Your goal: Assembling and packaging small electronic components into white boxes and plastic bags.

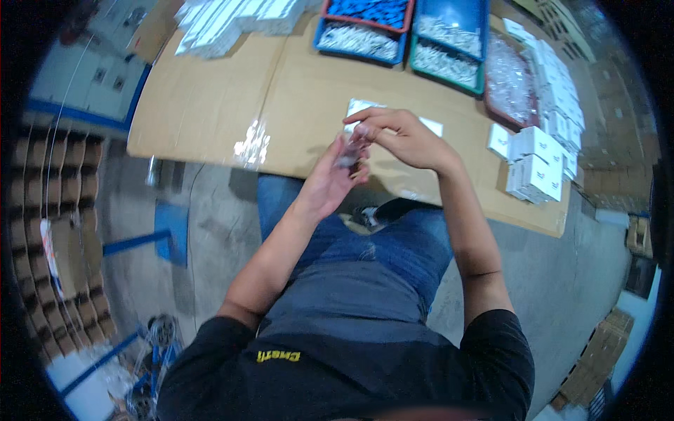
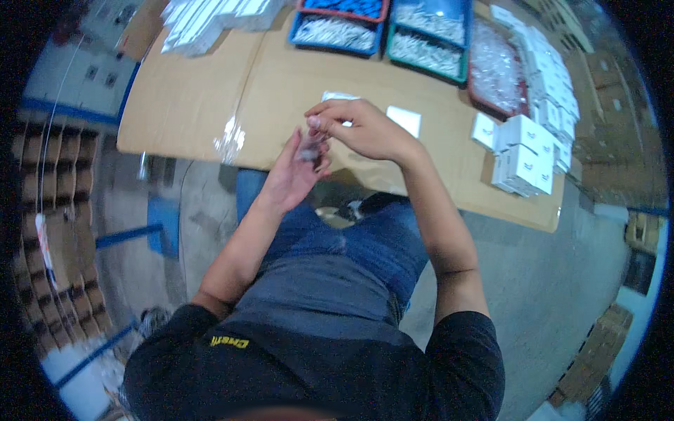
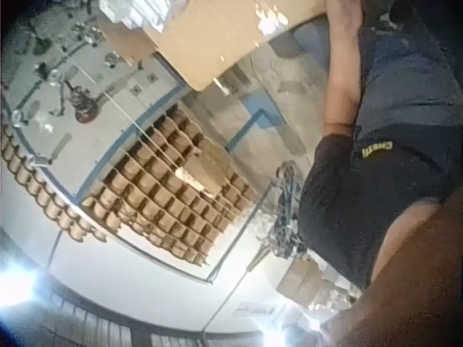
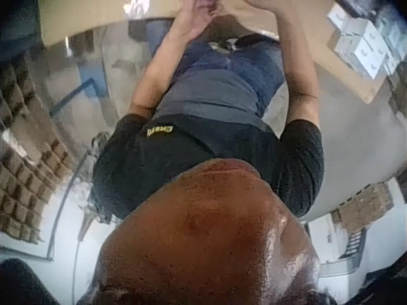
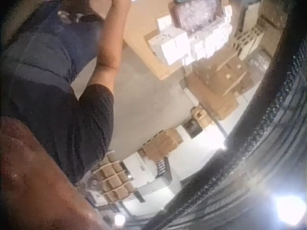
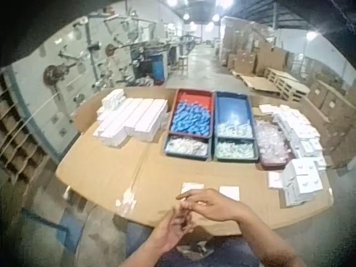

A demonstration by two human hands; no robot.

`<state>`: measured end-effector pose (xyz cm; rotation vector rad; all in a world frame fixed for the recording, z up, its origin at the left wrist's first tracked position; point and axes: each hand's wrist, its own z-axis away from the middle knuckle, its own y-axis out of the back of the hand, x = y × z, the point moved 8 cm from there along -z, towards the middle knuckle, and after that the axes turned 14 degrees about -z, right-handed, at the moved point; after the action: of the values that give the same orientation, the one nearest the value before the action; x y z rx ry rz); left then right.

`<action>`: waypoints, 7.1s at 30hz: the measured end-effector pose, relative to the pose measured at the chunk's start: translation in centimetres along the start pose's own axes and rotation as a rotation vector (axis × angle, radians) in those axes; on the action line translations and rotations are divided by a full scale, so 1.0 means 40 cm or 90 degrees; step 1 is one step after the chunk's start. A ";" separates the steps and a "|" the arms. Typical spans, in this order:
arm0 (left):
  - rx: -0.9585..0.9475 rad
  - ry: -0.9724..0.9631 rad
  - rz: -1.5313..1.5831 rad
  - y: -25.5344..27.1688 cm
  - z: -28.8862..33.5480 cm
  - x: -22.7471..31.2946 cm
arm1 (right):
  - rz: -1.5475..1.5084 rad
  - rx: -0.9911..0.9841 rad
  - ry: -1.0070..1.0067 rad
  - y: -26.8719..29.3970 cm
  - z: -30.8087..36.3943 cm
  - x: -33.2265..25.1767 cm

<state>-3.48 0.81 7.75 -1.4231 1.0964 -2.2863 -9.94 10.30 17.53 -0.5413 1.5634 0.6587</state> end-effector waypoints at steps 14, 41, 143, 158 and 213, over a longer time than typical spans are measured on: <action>0.010 0.154 -0.013 0.003 0.037 -0.111 | 0.537 0.741 -0.131 0.975 0.081 0.274; 0.014 0.157 -0.028 -0.007 -0.024 -0.060 | 0.367 0.917 -0.195 1.078 0.103 0.350; 0.283 -0.412 -0.487 -0.117 0.087 0.206 | -0.497 0.542 0.143 -0.026 0.164 0.026; 0.286 -0.353 -0.442 -0.097 0.078 0.187 | -0.483 0.522 0.054 -0.043 0.163 0.049; 0.202 -0.295 -0.492 -0.060 0.043 0.149 | -0.238 0.461 0.043 -0.047 0.153 0.081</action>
<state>-4.57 -1.60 13.88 -2.3293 0.0208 -2.1942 -4.54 13.28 13.85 -0.2873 1.5770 -0.2203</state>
